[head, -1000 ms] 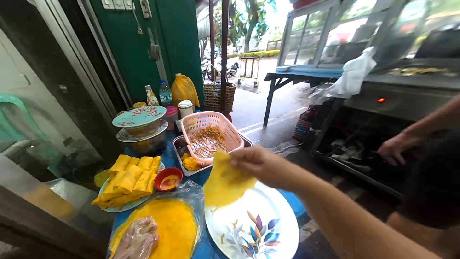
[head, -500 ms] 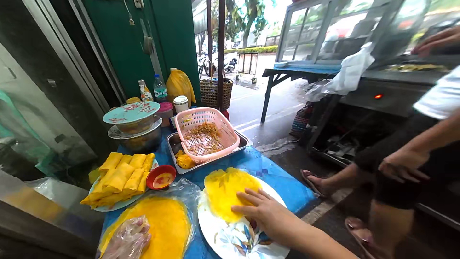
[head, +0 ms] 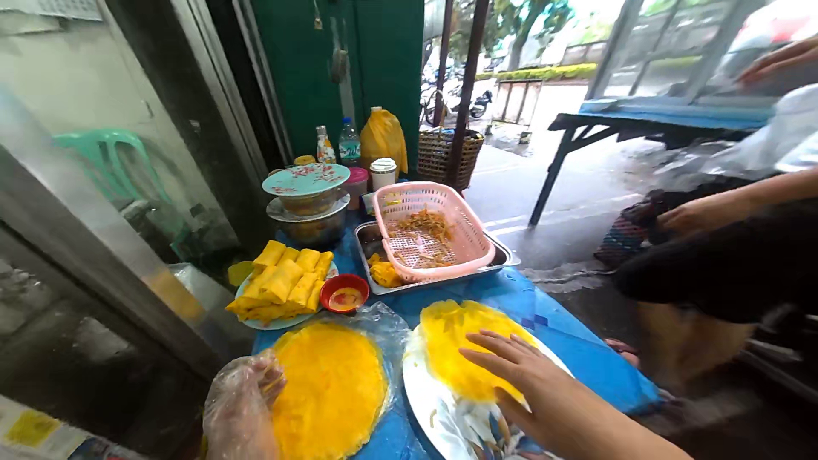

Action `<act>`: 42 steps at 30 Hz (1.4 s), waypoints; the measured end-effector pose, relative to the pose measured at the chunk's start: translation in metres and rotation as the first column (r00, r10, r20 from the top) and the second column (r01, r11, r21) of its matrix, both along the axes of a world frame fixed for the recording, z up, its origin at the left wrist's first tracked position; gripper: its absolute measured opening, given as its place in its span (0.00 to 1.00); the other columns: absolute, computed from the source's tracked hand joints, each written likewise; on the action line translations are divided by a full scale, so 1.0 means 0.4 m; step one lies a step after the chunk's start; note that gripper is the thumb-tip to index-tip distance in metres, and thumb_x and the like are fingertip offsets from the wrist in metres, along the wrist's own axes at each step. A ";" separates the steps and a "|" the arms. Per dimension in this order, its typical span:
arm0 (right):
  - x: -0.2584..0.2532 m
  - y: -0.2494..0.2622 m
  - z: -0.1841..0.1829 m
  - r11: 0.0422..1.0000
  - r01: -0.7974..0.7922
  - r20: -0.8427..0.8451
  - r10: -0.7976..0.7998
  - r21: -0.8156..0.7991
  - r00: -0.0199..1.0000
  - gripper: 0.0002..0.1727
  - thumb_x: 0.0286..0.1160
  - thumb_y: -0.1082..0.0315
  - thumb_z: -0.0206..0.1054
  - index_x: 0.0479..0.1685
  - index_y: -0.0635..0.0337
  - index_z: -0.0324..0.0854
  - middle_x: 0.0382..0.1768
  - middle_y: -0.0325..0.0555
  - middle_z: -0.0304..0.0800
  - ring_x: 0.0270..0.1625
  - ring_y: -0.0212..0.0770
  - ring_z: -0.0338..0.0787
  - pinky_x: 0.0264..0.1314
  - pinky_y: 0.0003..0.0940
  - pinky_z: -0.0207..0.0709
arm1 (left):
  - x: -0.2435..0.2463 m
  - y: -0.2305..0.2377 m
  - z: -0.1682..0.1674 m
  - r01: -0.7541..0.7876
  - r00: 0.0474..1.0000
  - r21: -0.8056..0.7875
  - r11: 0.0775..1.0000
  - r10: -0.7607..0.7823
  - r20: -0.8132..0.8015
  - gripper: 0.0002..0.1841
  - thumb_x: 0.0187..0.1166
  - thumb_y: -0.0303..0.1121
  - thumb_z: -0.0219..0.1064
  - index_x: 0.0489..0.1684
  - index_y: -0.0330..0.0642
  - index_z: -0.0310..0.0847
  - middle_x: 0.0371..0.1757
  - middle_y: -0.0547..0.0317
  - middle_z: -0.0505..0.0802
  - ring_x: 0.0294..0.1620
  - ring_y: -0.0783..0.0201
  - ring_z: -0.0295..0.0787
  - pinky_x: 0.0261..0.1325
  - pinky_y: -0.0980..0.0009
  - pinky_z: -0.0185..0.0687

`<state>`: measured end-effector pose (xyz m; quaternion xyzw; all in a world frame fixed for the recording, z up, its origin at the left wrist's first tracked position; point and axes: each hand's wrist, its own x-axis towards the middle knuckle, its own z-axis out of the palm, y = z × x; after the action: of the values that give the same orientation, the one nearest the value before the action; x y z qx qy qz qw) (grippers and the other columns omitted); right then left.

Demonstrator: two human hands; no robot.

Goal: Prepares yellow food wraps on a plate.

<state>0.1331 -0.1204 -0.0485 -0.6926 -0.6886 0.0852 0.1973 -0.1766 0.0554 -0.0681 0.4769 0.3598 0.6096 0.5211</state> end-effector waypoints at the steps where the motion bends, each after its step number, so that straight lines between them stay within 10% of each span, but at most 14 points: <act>1: -0.029 0.022 0.006 0.998 -0.047 -0.006 0.047 0.051 0.999 0.30 0.71 0.70 0.71 0.77 0.53 0.80 0.81 0.54 0.77 0.86 0.62 0.71 0.86 0.71 0.58 | 0.002 0.002 0.000 -0.027 1.000 0.009 1.000 0.027 -0.002 0.17 0.93 0.33 0.38 0.50 0.40 0.75 0.40 0.64 0.90 0.39 0.69 0.90 0.43 0.72 0.90; 9: -0.296 0.234 -0.058 0.882 -0.467 -0.072 0.463 -0.063 0.883 0.34 0.81 0.53 0.70 0.84 0.60 0.72 0.85 0.58 0.70 0.91 0.58 0.64 0.94 0.56 0.52 | 0.003 0.016 -0.024 -0.151 0.985 0.029 0.988 0.148 0.083 0.18 0.93 0.34 0.39 0.46 0.41 0.77 0.36 0.64 0.90 0.32 0.71 0.88 0.37 0.75 0.88; 21: -0.278 0.280 -0.055 0.889 -0.443 -0.216 0.414 -0.113 0.884 0.22 0.93 0.54 0.53 0.68 0.53 0.88 0.76 0.45 0.85 0.84 0.47 0.77 0.87 0.48 0.66 | 0.004 0.020 -0.031 -0.143 0.983 -0.011 0.990 0.143 0.113 0.18 0.93 0.34 0.39 0.43 0.43 0.78 0.34 0.65 0.91 0.31 0.71 0.89 0.37 0.75 0.88; 27: -0.266 0.302 -0.019 0.908 -0.373 -0.283 0.313 -0.191 0.906 0.26 0.94 0.51 0.50 0.64 0.59 0.88 0.59 0.54 0.94 0.69 0.52 0.90 0.74 0.55 0.77 | 0.002 -0.002 -0.012 -0.026 0.987 0.257 0.966 0.065 -0.145 0.16 0.87 0.32 0.46 0.41 0.37 0.82 0.40 0.63 0.88 0.45 0.71 0.85 0.54 0.72 0.82; 33: -0.252 0.302 -0.014 0.901 -0.388 -0.339 0.310 -0.193 0.888 0.26 0.94 0.53 0.50 0.63 0.62 0.87 0.55 0.56 0.94 0.65 0.53 0.91 0.71 0.55 0.77 | -0.043 -0.034 0.010 0.252 0.823 0.225 0.941 -0.087 -0.561 0.24 0.75 0.27 0.63 0.67 0.18 0.74 0.67 0.34 0.85 0.70 0.56 0.81 0.75 0.62 0.77; 42: -0.260 0.296 -0.007 0.901 -0.386 -0.348 0.304 -0.198 0.887 0.28 0.90 0.44 0.54 0.68 0.55 0.87 0.63 0.49 0.93 0.73 0.48 0.87 0.80 0.52 0.74 | -0.060 -0.022 -0.061 0.260 0.810 0.272 0.926 -0.056 -0.584 0.07 0.75 0.23 0.70 0.45 0.37 0.92 0.46 0.57 0.97 0.50 0.68 0.94 0.59 0.68 0.91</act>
<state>0.0291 -0.0019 -0.0513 -0.5557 -0.7449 0.3162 0.1907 -0.2004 0.0466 -0.0927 0.7471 0.3459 0.4467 0.3502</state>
